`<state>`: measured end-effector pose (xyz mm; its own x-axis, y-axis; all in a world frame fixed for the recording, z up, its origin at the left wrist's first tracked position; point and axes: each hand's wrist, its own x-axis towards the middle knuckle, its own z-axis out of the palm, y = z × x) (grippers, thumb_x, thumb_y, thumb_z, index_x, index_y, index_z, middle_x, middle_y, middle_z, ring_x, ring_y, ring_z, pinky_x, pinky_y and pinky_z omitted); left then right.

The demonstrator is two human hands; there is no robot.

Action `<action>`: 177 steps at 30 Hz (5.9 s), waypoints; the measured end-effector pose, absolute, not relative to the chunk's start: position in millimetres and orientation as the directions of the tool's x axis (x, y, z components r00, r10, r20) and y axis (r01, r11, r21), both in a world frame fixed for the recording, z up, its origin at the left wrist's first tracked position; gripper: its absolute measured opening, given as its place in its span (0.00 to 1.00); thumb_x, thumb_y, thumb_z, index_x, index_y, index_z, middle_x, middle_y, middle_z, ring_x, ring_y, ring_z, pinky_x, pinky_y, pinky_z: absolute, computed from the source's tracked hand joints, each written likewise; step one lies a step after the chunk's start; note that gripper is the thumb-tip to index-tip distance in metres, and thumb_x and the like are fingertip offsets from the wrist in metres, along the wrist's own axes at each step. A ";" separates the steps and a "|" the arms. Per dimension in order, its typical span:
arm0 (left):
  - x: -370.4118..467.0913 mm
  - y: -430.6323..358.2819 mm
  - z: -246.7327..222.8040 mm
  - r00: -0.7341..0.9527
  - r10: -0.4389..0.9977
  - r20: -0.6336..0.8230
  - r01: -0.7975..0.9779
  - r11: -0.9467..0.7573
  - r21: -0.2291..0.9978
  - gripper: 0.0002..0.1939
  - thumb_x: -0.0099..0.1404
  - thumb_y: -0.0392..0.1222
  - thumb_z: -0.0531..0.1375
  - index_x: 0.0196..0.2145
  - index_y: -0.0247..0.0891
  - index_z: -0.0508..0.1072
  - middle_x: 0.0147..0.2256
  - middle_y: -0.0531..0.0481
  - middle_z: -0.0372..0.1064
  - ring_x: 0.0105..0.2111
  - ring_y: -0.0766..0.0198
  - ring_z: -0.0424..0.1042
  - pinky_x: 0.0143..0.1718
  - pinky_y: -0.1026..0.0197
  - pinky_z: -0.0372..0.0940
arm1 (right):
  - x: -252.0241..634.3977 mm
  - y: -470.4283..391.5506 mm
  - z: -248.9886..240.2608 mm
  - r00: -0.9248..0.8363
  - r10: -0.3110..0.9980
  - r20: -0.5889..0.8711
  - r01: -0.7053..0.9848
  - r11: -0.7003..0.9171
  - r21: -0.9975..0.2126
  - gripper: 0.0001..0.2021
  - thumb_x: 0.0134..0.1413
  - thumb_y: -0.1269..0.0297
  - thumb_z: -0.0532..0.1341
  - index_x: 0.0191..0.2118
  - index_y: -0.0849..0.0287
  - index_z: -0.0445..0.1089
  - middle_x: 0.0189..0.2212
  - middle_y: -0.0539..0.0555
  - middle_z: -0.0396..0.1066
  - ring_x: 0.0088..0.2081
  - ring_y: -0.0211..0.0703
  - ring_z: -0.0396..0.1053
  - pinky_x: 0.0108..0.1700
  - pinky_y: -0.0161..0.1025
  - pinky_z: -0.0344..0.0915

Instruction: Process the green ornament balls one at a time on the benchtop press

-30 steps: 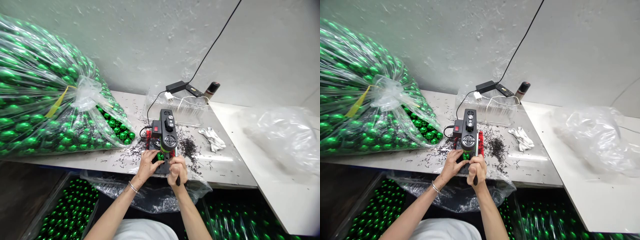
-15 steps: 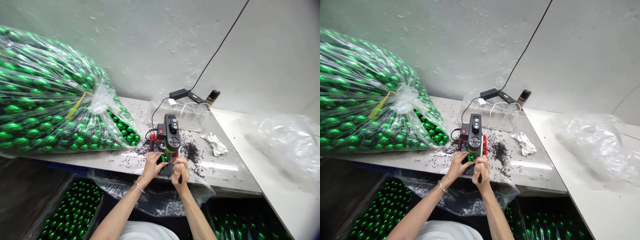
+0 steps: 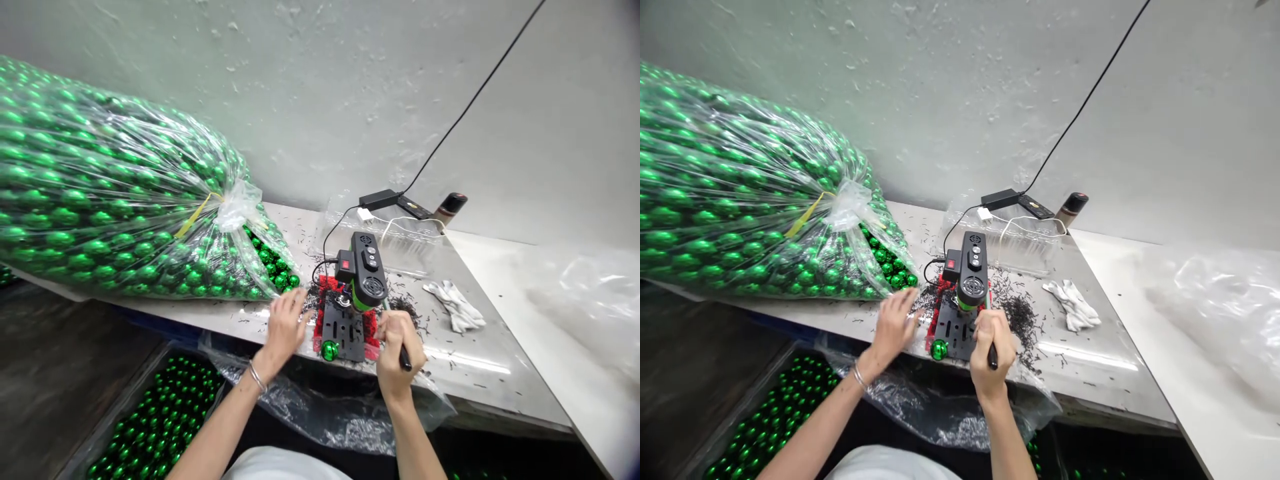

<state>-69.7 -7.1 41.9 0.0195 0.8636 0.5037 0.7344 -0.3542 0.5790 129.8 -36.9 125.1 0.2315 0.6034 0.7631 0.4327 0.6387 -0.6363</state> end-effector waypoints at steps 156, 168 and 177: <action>10.4 -2.0 3.8 0.051 0.926 0.374 0.536 -0.341 0.772 0.15 0.60 0.41 0.69 0.45 0.40 0.76 0.39 0.47 0.75 0.42 0.54 0.73 0.47 0.50 0.69 | 139.7 -28.5 66.7 0.091 0.432 0.897 0.529 0.742 -0.411 0.15 0.67 0.69 0.48 0.26 0.56 0.57 0.28 0.48 0.61 0.28 0.36 0.65 0.34 0.40 0.64; -30.9 -49.9 12.8 0.110 0.799 0.591 0.711 -0.479 0.515 0.41 0.63 0.65 0.61 0.63 0.35 0.62 0.55 0.33 0.69 0.55 0.44 0.68 0.55 0.44 0.63 | 131.5 -39.0 138.1 0.249 0.664 0.705 0.412 0.586 -0.697 0.16 0.66 0.70 0.52 0.24 0.57 0.59 0.25 0.48 0.60 0.29 0.37 0.61 0.32 0.38 0.57; -96.7 44.7 66.9 -0.038 0.910 0.413 0.960 -0.082 0.269 0.16 0.69 0.39 0.56 0.51 0.29 0.74 0.42 0.31 0.75 0.47 0.40 0.70 0.51 0.39 0.60 | 129.2 -39.1 127.0 0.240 0.614 0.752 0.429 0.628 -0.649 0.16 0.65 0.74 0.52 0.24 0.57 0.58 0.24 0.48 0.59 0.28 0.36 0.61 0.30 0.38 0.56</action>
<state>-96.7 44.7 66.9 -0.0378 0.9098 0.4132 0.9595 -0.0824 0.2693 129.2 -39.1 127.0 0.2400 0.6137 0.7521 0.4293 0.6278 -0.6493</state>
